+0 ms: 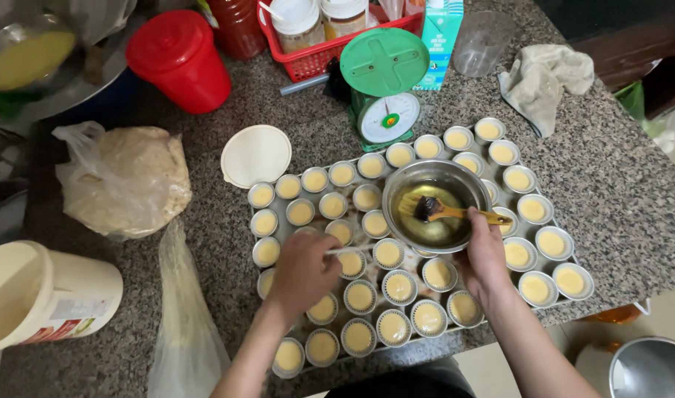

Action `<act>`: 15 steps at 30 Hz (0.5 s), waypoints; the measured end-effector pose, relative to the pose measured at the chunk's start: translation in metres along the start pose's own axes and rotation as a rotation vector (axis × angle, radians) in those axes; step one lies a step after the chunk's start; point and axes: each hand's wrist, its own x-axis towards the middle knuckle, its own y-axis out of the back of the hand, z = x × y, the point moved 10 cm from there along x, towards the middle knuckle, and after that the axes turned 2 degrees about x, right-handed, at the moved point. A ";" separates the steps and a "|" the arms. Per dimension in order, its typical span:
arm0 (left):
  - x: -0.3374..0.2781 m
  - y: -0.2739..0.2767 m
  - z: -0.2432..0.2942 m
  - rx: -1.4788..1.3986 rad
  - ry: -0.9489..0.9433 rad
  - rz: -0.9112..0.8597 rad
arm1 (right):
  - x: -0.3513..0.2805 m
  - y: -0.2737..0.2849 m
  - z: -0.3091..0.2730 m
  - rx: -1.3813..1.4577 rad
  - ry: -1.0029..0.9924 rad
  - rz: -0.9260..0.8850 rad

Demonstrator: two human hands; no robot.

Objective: Pipe batter into small metal molds on a tray and brush the tops with a liquid glaze.

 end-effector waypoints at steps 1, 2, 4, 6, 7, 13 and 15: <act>-0.004 -0.010 -0.002 0.002 0.006 0.000 | 0.000 0.000 0.000 -0.003 -0.004 -0.004; -0.008 -0.028 -0.007 0.017 0.043 -0.086 | 0.000 0.000 -0.001 0.001 0.002 -0.012; -0.017 -0.043 -0.008 0.033 0.088 -0.169 | 0.003 0.005 0.002 0.000 0.005 -0.027; -0.016 -0.029 -0.001 0.008 0.129 -0.103 | 0.013 0.014 0.008 0.037 -0.004 -0.034; -0.018 -0.026 0.007 0.008 0.135 -0.104 | 0.012 0.016 0.006 0.033 -0.007 -0.037; -0.034 -0.044 -0.003 -0.149 0.484 -0.085 | 0.023 0.036 0.015 0.047 0.001 -0.070; -0.041 -0.038 0.001 -0.162 0.532 -0.020 | 0.011 0.040 0.012 0.035 -0.018 -0.075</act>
